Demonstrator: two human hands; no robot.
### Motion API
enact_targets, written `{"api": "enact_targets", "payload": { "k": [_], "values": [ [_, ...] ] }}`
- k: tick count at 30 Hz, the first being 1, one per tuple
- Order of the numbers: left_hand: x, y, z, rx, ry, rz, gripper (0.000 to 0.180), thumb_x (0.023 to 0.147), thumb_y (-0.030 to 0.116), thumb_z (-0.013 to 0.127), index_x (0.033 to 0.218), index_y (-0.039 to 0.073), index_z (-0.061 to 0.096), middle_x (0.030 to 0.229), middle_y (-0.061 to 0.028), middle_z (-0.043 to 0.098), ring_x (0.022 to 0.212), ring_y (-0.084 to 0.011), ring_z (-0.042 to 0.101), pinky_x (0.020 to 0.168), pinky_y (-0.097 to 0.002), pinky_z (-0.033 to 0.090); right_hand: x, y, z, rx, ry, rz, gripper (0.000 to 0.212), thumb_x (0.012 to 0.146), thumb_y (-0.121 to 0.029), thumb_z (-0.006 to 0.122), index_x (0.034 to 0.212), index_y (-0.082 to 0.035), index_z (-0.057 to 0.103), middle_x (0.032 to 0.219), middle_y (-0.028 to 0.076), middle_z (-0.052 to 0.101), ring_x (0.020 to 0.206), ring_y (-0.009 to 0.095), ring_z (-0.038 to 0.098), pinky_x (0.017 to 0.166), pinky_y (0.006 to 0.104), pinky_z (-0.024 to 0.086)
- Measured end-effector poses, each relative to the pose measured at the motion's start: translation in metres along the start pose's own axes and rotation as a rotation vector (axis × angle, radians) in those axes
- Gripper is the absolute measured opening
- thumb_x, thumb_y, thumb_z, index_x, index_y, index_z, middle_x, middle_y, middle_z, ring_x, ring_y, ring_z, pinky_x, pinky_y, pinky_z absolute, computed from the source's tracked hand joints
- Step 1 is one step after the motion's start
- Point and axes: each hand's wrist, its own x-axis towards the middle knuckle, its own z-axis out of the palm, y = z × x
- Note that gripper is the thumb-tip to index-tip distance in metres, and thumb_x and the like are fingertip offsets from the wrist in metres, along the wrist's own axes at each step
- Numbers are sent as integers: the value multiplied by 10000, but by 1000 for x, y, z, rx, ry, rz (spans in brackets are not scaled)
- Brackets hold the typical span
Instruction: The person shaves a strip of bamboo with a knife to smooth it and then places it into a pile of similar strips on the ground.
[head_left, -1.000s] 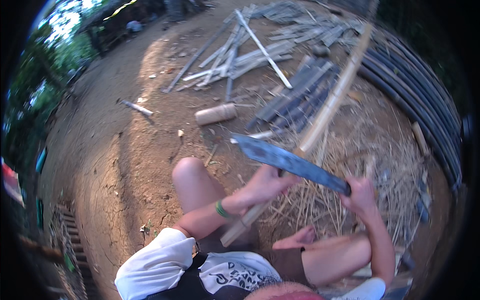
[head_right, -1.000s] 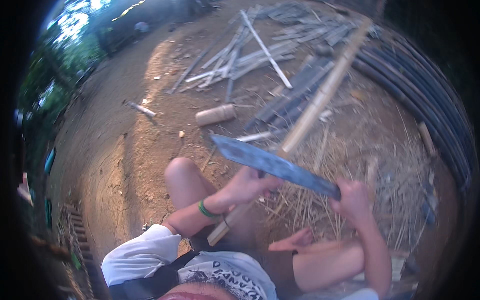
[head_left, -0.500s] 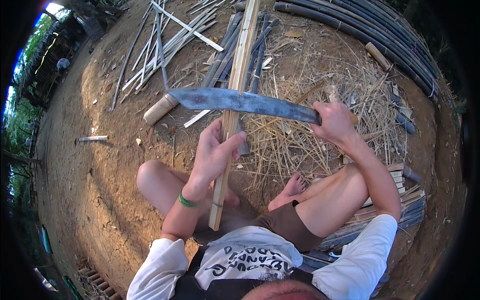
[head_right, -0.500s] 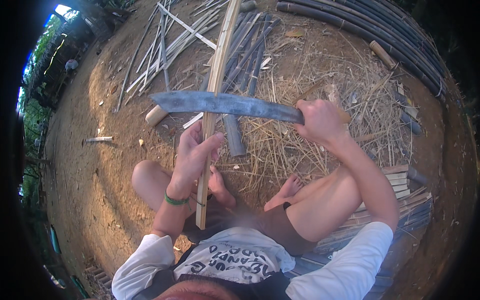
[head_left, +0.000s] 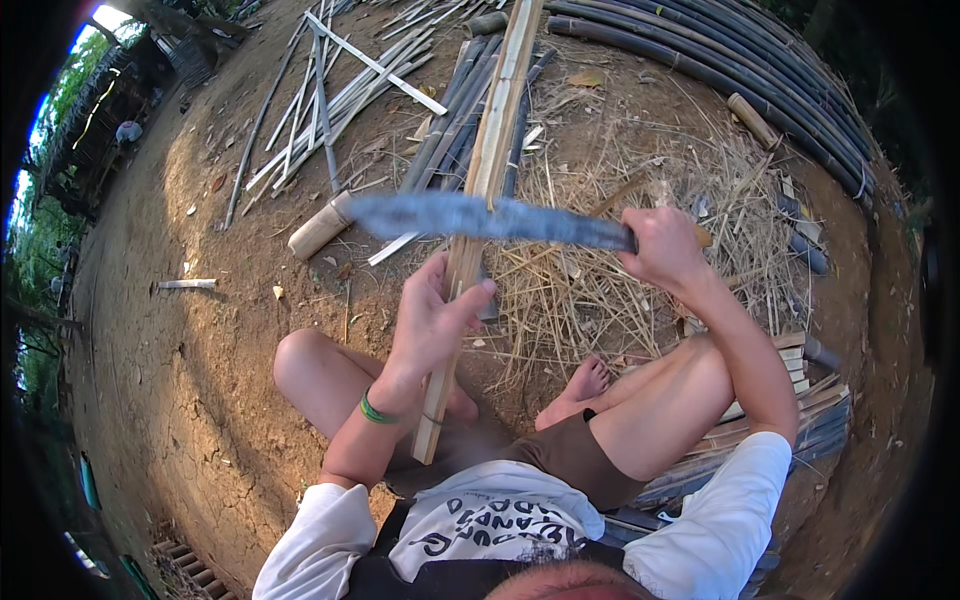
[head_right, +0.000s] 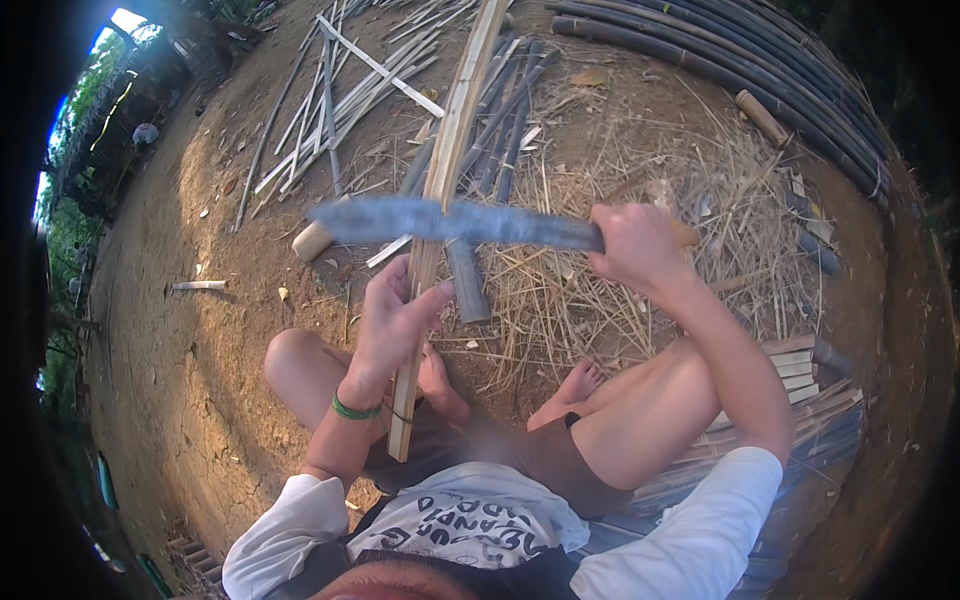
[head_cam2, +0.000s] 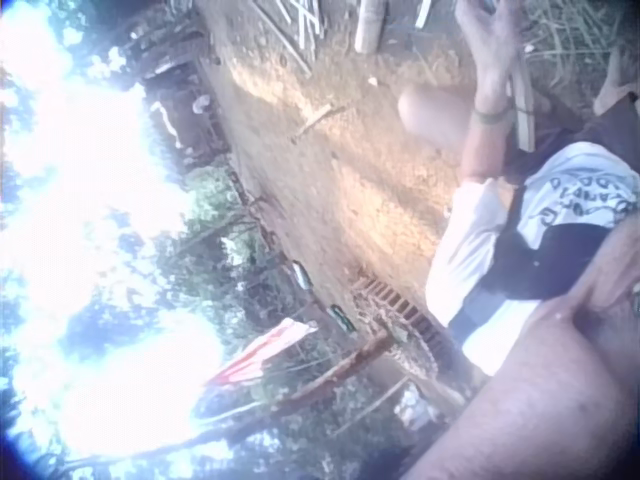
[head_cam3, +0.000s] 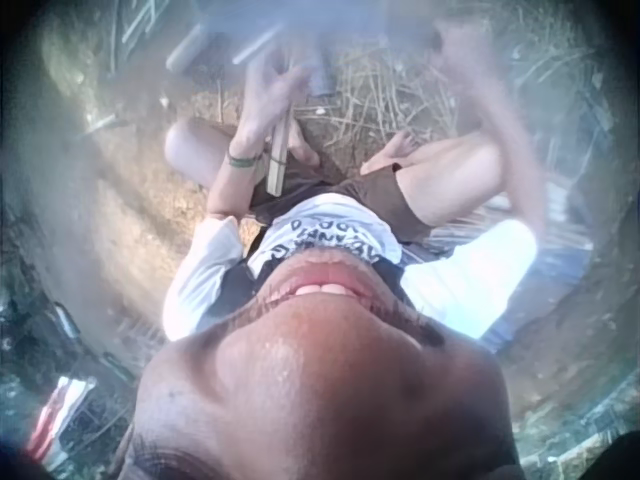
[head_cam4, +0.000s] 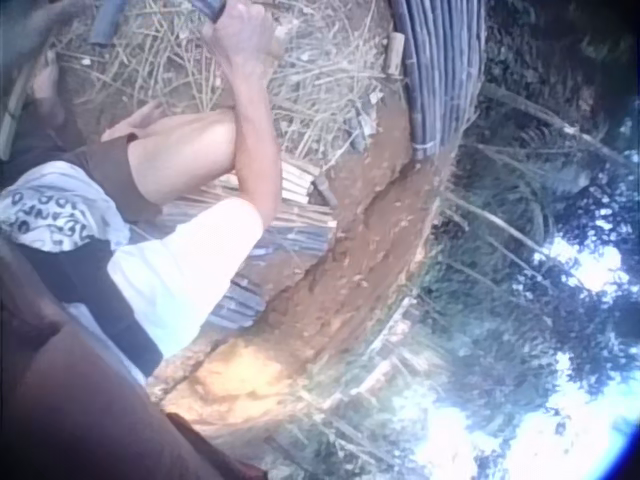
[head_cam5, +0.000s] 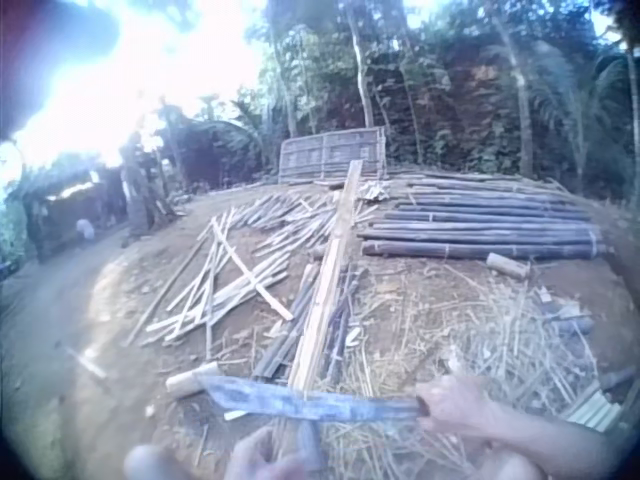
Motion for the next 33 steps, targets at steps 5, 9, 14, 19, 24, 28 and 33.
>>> {"api": "enact_targets", "payload": {
  "k": [5,9,14,19,24,28,33],
  "values": [
    [0,-3,-5,37,-26,-37,283,896,80,714,1114,-41,579,856,-23,624,669,-57,574,534,-202,490,-7,-14,-1,-55,-59,-91,173,688,-143,725,753,-70,582,619,123,629,577,327,658,593,440,539],
    [-3,0,-2,29,-29,-40,279,903,93,712,1109,-41,579,855,-17,623,660,-49,564,539,-208,495,2,11,-1,-56,38,19,182,681,-152,728,754,-60,588,628,123,636,584,325,663,595,454,541],
    [-9,-1,-8,66,-22,-81,269,911,100,706,1106,-37,582,834,-3,614,679,-36,556,547,-202,473,-2,-9,-7,-63,-120,-16,168,735,-163,728,799,-50,622,671,150,669,640,346,688,646,479,552],
    [-8,0,-8,21,-19,-84,238,910,101,708,1069,-22,579,831,5,610,675,-29,546,556,-196,453,2,14,0,-61,-18,61,192,680,-164,734,756,-60,592,636,136,635,598,352,661,603,487,530],
    [-17,-12,-16,43,-38,-54,283,903,83,706,1119,-39,570,797,12,590,593,-32,533,510,-185,440,10,15,-5,-19,-77,166,156,756,-167,721,769,-49,620,634,131,645,595,324,670,616,453,545],
    [-16,-2,-14,34,-28,-100,272,895,69,712,1104,-36,574,814,15,592,625,-30,532,528,-191,443,-1,17,1,-27,-8,103,142,747,-158,712,727,-64,607,582,106,615,546,300,647,585,427,539],
    [-25,-11,-18,67,-43,-86,271,886,64,719,1105,-25,586,838,17,598,654,-24,523,547,-196,446,2,31,1,-29,81,39,138,750,-134,709,707,-73,593,545,80,598,477,230,617,491,392,503]
  ]
}}
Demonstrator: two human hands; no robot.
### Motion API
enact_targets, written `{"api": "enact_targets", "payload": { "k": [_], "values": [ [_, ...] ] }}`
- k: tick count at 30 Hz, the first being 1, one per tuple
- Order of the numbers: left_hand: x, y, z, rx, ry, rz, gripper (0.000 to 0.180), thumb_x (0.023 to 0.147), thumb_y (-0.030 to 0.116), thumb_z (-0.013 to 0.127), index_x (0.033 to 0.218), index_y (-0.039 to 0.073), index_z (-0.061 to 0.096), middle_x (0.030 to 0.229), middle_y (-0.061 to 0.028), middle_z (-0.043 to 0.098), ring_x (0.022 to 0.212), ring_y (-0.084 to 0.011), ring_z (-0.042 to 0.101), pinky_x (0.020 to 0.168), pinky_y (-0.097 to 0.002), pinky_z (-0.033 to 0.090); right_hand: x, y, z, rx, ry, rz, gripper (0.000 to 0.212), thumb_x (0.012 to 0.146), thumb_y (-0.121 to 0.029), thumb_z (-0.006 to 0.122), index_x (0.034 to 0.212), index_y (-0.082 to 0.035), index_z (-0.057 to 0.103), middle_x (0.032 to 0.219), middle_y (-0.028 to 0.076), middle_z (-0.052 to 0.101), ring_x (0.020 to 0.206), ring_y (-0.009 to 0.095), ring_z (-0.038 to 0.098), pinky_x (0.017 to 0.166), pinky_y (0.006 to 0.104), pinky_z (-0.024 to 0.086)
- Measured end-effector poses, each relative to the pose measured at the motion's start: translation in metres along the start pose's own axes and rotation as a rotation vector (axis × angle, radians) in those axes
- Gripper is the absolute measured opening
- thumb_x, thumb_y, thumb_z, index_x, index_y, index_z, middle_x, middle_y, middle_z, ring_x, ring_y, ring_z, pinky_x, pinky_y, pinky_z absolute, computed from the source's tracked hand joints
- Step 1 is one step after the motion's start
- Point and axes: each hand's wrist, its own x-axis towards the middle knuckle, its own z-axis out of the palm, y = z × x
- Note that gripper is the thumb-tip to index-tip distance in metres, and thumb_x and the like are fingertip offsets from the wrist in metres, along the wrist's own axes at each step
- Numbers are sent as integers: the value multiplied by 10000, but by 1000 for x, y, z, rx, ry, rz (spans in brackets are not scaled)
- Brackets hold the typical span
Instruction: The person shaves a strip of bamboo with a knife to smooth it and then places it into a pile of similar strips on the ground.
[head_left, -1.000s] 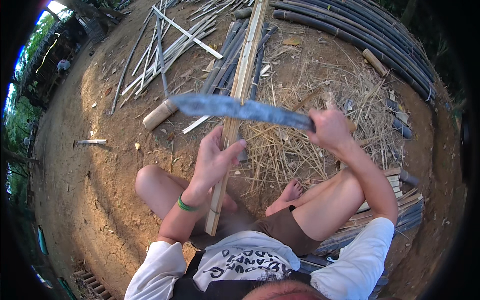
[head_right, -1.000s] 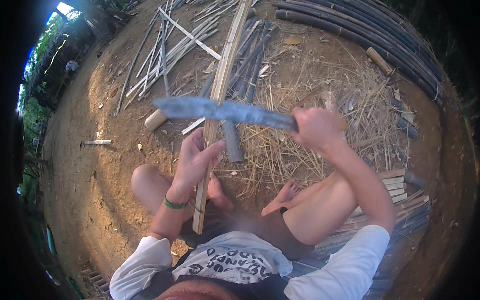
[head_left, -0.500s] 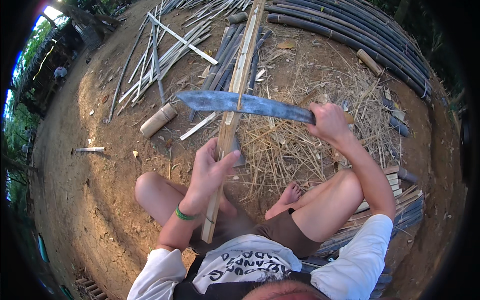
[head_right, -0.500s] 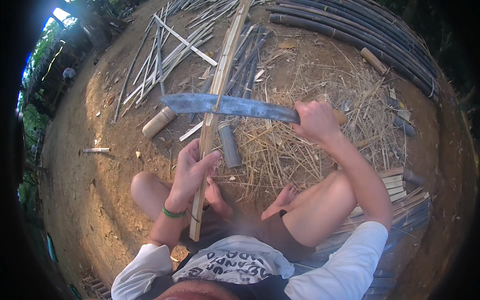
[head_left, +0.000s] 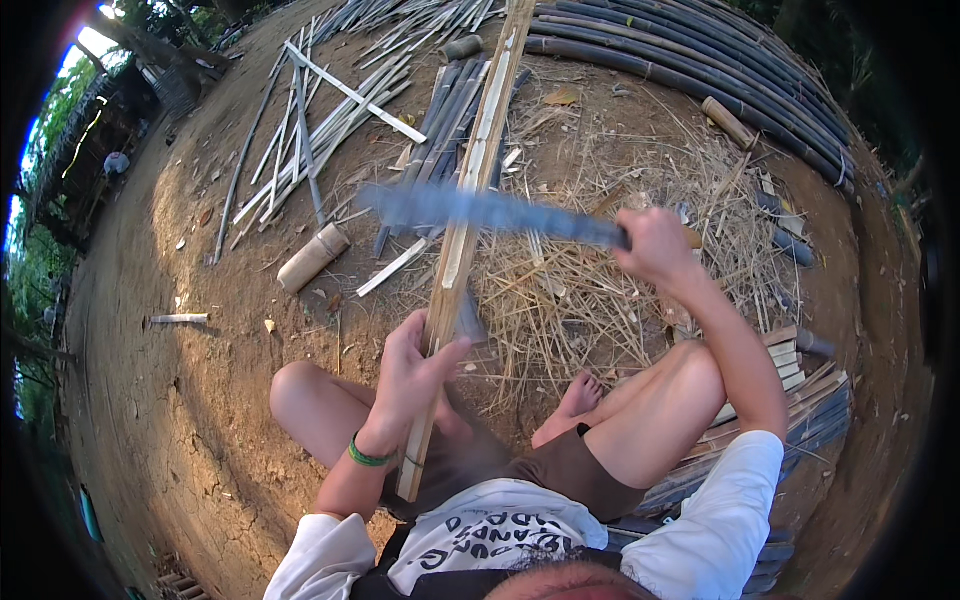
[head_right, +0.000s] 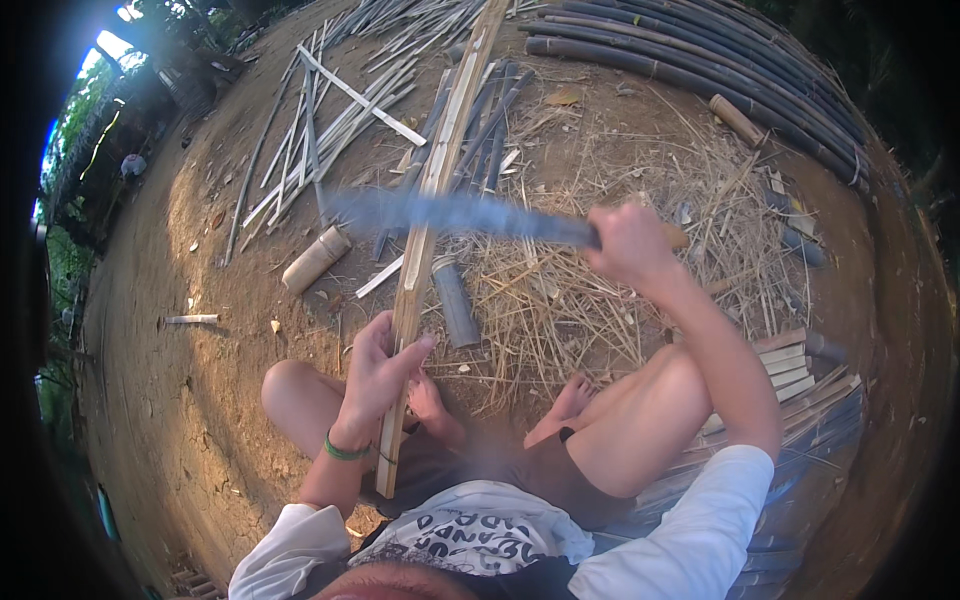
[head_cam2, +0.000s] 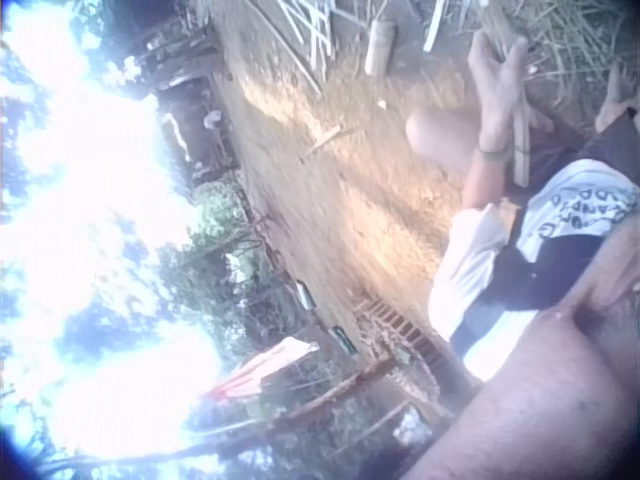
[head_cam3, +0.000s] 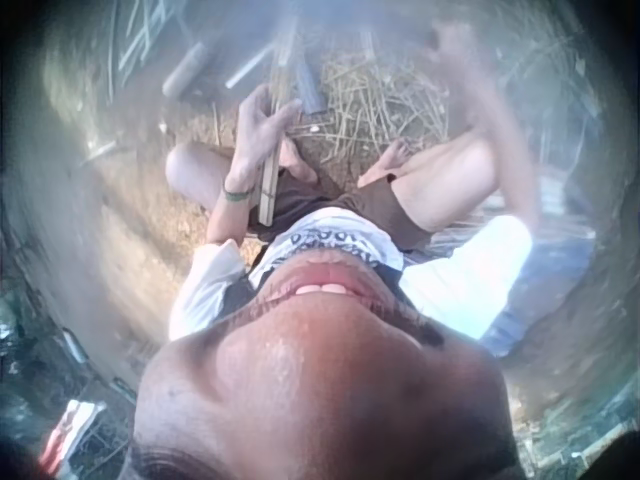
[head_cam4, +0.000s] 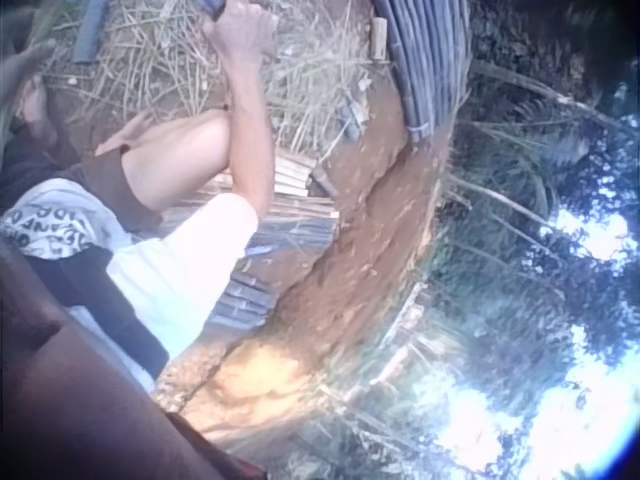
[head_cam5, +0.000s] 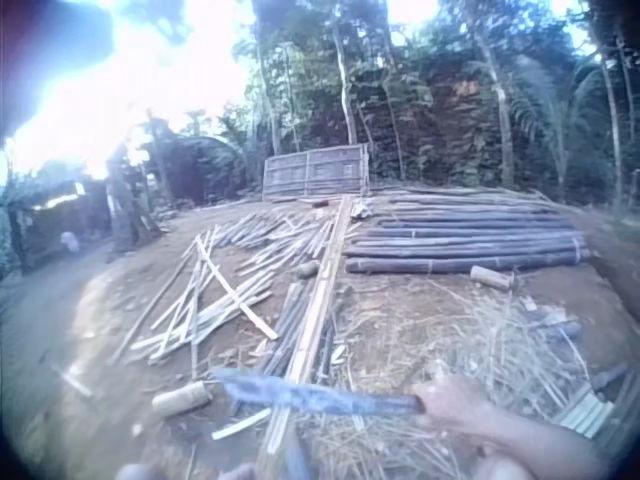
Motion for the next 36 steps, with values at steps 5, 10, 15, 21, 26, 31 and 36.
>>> {"api": "enact_targets", "payload": {
  "k": [5,10,15,21,26,31,36],
  "values": [
    [-9,10,1,-23,-29,-67,282,886,49,715,1126,-29,588,829,16,601,647,-24,524,533,-190,440,-1,11,-2,59,-59,106,131,792,-150,698,725,-78,611,563,48,597,456,174,572,475,364,483],
    [-12,10,0,-22,-28,-81,286,890,30,703,1141,-36,582,862,13,612,667,-29,543,551,-188,449,-7,11,0,3,6,21,118,742,-157,716,735,-83,624,576,89,609,517,270,620,548,409,504],
    [-11,10,-1,-101,-4,-93,285,896,13,690,1153,-35,574,885,3,618,700,-41,571,577,-186,462,-8,-1,-4,-28,-33,49,147,678,-173,739,746,-89,639,587,111,623,552,328,644,577,438,516],
    [-25,4,-10,-40,-22,-143,275,881,-13,693,1126,-43,572,883,-21,629,734,-52,592,604,-204,475,4,20,-16,104,-5,280,129,769,-159,696,727,-60,625,549,107,598,490,288,601,544,424,499],
    [-27,-3,-16,-32,-24,-97,244,872,-10,706,1071,-40,567,851,-36,632,666,-71,605,554,-212,478,1,21,-18,100,-37,248,140,796,-150,680,731,-38,628,554,121,603,503,286,614,556,418,505],
    [-34,-1,-14,8,-42,-136,205,880,39,719,1006,-22,570,779,-23,630,605,-69,593,489,-204,458,0,25,-20,74,-51,288,138,787,-158,687,768,-27,648,580,145,626,545,298,648,598,424,534],
    [-40,0,-15,42,-55,-197,210,892,90,725,981,-14,565,749,-12,621,596,-54,587,462,-185,439,-8,39,-20,148,65,324,176,794,-164,677,709,-23,616,500,100,551,434,262,558,485,413,453]
  ]
}}
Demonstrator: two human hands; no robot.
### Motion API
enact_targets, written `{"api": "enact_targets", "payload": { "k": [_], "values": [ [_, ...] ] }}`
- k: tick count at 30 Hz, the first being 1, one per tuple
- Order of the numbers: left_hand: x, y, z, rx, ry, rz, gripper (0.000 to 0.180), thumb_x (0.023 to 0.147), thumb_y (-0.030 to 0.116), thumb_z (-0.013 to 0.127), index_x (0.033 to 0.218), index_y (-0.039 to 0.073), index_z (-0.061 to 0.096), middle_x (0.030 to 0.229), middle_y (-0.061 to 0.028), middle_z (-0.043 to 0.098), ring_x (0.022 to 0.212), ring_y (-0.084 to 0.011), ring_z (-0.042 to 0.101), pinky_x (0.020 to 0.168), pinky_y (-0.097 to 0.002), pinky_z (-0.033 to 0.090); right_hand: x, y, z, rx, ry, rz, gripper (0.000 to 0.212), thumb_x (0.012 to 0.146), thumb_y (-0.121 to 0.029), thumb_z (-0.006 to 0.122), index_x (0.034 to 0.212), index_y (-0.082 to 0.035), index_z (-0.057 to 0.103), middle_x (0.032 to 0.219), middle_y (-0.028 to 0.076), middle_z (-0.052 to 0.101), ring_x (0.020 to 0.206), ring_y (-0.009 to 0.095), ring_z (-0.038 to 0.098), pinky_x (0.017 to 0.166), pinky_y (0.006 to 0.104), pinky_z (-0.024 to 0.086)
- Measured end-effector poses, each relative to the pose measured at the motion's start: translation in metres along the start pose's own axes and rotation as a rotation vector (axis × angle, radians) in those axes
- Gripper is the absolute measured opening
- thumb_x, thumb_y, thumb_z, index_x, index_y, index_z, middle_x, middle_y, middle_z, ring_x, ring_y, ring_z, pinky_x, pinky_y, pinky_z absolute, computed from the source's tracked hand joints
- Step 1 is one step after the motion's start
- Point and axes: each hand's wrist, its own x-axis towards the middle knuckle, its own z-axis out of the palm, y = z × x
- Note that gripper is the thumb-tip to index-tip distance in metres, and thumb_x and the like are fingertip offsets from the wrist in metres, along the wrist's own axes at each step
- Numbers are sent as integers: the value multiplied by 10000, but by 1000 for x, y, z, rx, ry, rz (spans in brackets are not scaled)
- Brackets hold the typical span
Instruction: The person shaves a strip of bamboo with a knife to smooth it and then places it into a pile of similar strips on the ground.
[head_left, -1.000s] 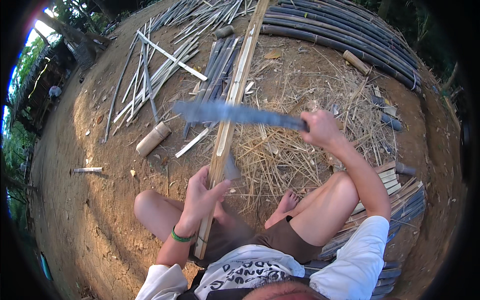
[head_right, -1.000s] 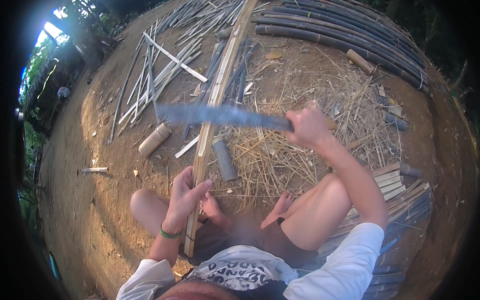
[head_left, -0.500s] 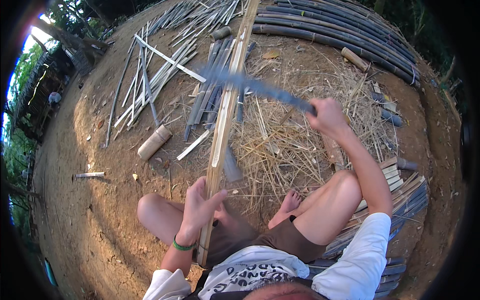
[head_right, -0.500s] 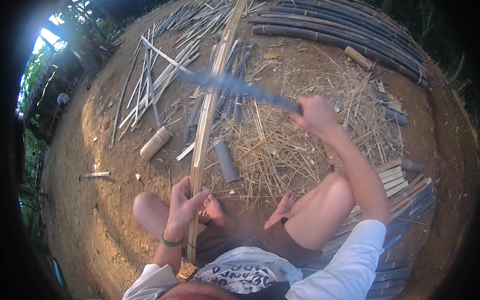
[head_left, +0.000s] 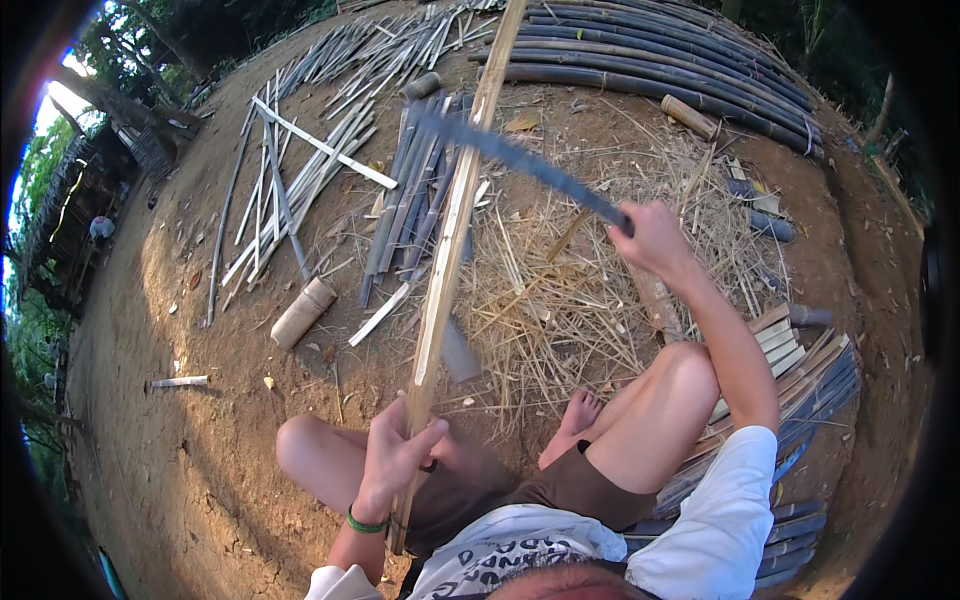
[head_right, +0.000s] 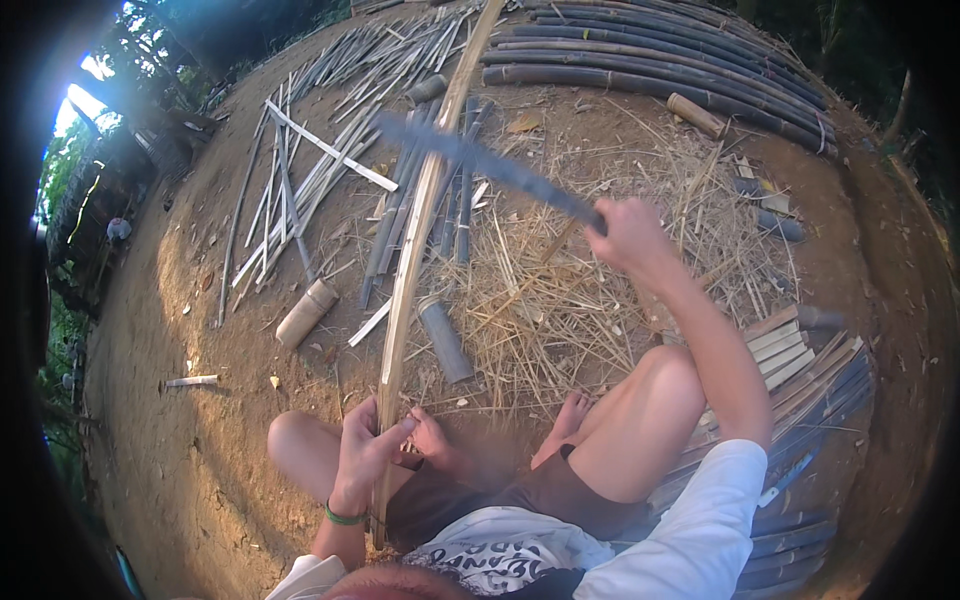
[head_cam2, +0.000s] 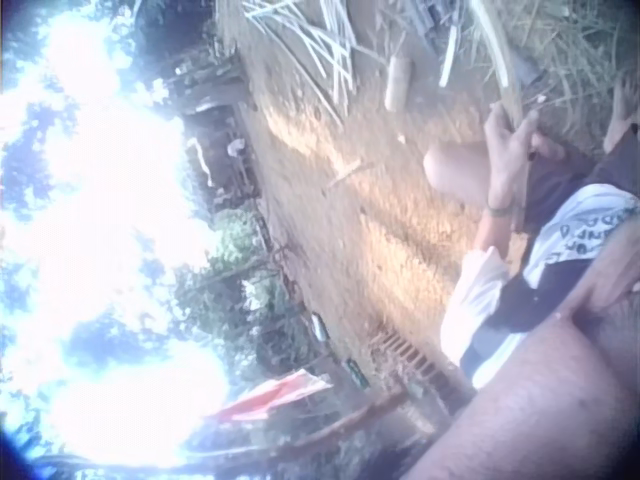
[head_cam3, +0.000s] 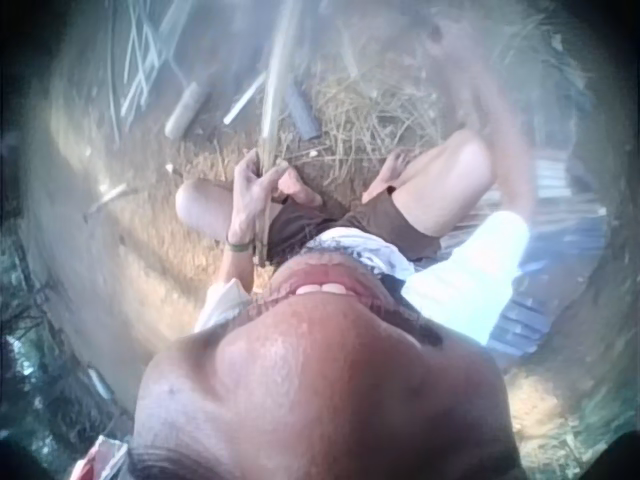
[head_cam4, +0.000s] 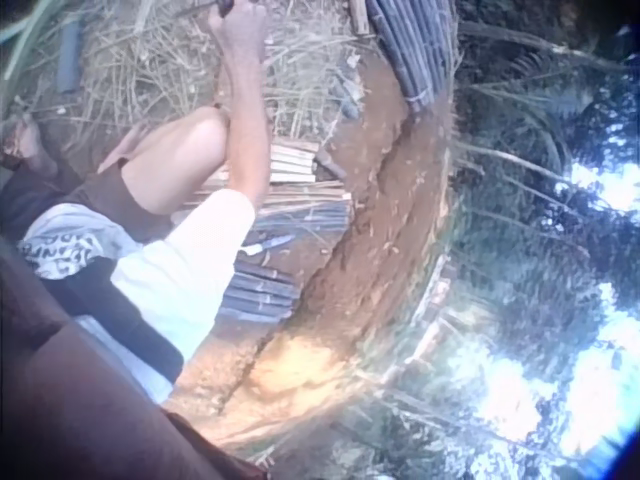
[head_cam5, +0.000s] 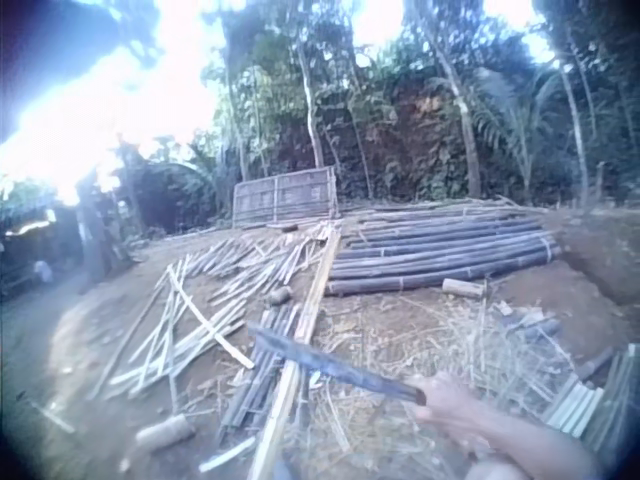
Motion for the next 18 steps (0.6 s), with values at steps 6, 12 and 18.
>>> {"api": "enact_targets", "payload": {
  "k": [6,12,18],
  "values": [
    [0,-5,-10,-30,-95,12,205,876,83,745,979,12,583,748,16,608,609,-32,549,513,-171,429,-10,-20,3,-112,-4,-222,135,776,-175,689,710,-74,627,520,68,552,486,230,577,526,404,466],
    [-29,-7,-26,18,-58,-87,205,855,78,764,974,7,614,719,36,591,602,-15,521,502,-176,383,33,29,-28,-16,101,346,192,817,-191,642,758,-16,697,558,105,613,510,246,588,548,412,460],
    [-33,-18,-70,448,202,261,252,800,115,825,834,36,587,663,45,564,549,-31,474,458,-212,333,41,68,-3,314,421,396,304,836,-274,681,721,5,651,561,71,582,516,169,542,540,379,423]
  ]
}}
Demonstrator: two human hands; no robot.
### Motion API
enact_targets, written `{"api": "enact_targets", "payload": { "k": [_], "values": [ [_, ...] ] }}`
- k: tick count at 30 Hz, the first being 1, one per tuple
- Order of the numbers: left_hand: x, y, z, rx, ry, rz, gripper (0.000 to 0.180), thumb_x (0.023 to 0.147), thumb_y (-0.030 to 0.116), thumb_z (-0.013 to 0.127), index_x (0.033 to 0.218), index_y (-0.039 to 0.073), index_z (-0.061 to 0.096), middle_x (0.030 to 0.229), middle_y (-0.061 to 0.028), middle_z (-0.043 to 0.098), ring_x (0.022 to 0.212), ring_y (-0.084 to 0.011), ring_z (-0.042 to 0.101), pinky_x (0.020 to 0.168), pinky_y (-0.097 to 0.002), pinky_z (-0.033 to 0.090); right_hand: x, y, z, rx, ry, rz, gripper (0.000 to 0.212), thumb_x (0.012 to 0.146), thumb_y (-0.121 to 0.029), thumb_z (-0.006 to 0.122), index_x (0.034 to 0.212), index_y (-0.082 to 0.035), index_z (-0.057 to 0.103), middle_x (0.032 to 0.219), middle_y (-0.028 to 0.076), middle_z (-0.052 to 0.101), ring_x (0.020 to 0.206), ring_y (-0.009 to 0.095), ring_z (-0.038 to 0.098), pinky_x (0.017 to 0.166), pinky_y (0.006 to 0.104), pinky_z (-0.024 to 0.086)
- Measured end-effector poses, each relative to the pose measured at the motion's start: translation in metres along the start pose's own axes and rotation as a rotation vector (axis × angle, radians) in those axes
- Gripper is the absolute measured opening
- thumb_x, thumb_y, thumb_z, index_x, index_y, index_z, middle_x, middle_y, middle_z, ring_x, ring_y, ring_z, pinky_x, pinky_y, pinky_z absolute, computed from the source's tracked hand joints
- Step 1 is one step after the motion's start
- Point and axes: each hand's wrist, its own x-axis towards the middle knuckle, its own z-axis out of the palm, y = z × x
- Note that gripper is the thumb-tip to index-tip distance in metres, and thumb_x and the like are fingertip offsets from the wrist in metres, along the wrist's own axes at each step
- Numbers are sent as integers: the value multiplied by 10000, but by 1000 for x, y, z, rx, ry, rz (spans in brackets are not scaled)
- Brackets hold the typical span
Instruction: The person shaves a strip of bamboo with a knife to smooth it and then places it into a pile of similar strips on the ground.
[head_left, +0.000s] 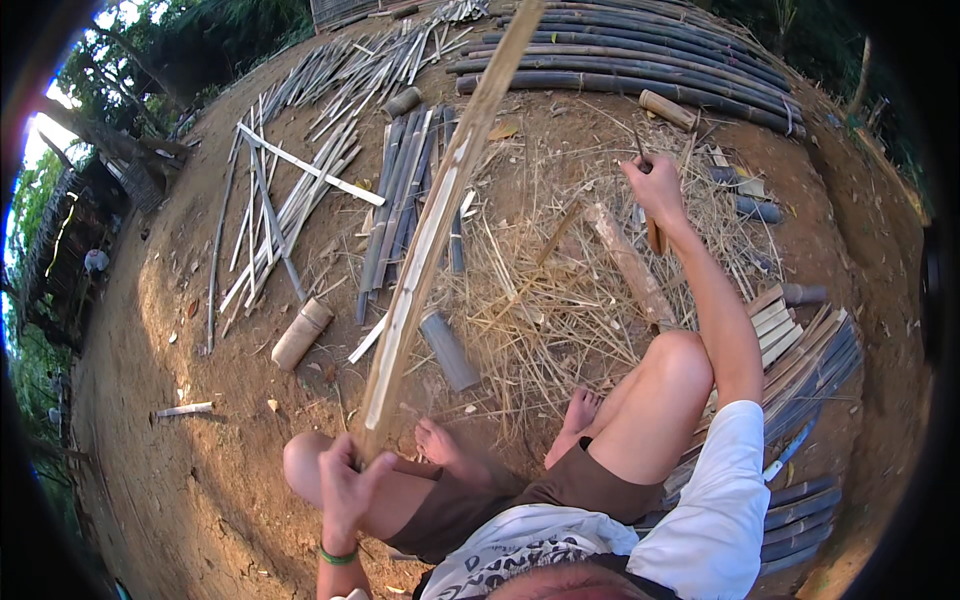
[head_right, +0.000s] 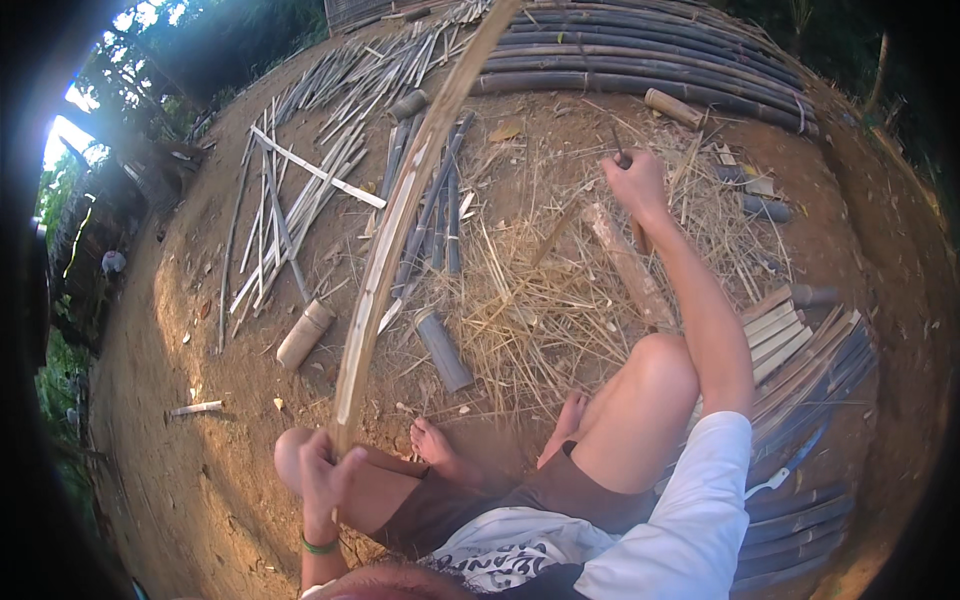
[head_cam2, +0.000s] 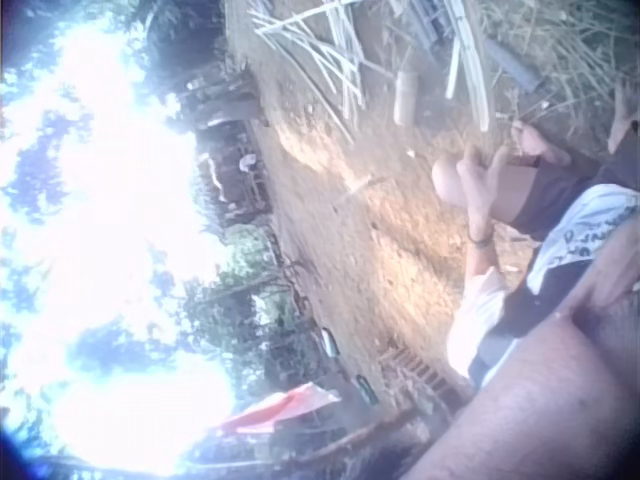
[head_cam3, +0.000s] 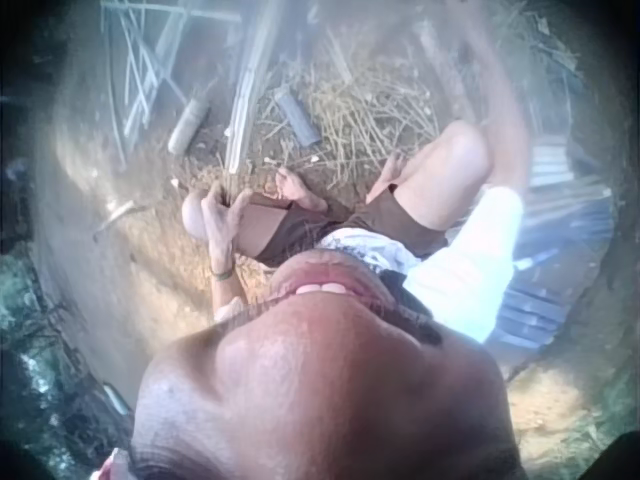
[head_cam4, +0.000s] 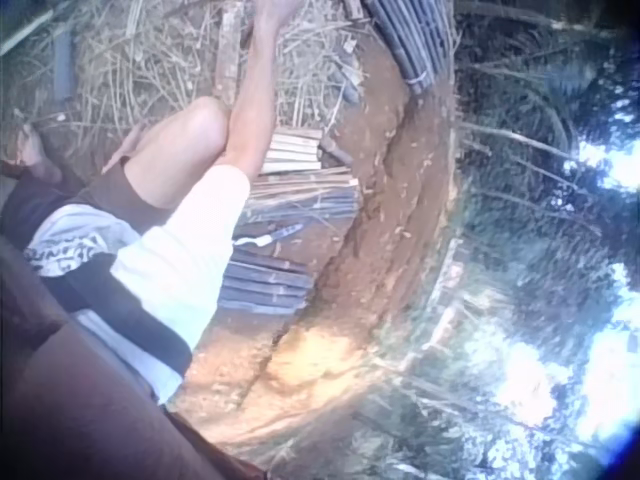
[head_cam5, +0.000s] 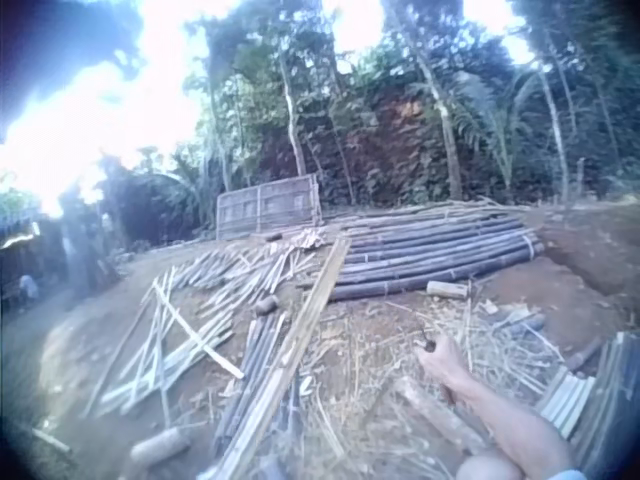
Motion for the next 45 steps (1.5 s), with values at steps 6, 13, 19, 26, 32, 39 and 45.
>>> {"api": "enact_targets", "payload": {
  "k": [6,13,19,26,32,39,45],
  "values": [
    [50,18,-36,816,438,490,398,756,319,869,785,97,540,514,-7,442,431,-146,388,424,-276,315,-36,-52,2,463,-158,3,264,917,-254,685,745,-55,658,575,-27,560,496,58,481,481,271,356],
    [126,69,-56,1145,631,736,294,797,304,778,863,135,546,801,-23,604,763,-222,620,652,-370,469,-65,-89,17,408,-354,-194,196,897,-189,690,1011,-40,746,753,14,688,555,57,478,541,242,376],
    [171,98,-45,1127,600,938,282,846,330,728,887,131,533,828,-42,560,815,-242,596,727,-384,443,-94,-105,22,183,-749,-68,271,888,-218,711,1077,-26,744,703,1,646,566,61,476,555,270,358],
    [244,123,-60,990,681,1107,395,815,395,762,846,98,502,794,-51,543,803,-273,582,761,-387,441,-103,-109,22,349,-895,84,240,913,-227,717,1012,-9,726,578,-19,571,479,54,472,474,245,339],
    [271,176,-49,943,1239,1069,547,784,149,788,1239,102,489,1175,-157,474,1122,-292,501,945,-408,410,-89,-109,35,440,-597,-47,240,863,-182,783,1006,-2,714,620,-28,590,471,34,476,441,221,336],
    [224,124,97,-479,192,756,765,893,185,717,1468,-23,256,1385,-201,428,1327,-300,427,1134,-440,321,-65,-150,49,643,-240,-189,245,849,-199,808,994,-20,727,621,-39,583,498,33,505,447,211,357],
    [210,82,234,-654,-147,553,791,977,604,501,1452,0,311,1257,-152,543,1214,-245,519,1037,-386,409,-76,-211,48,909,-196,-103,297,831,-249,806,994,-11,733,808,57,715,690,92,650,604,253,521]
  ]
}}
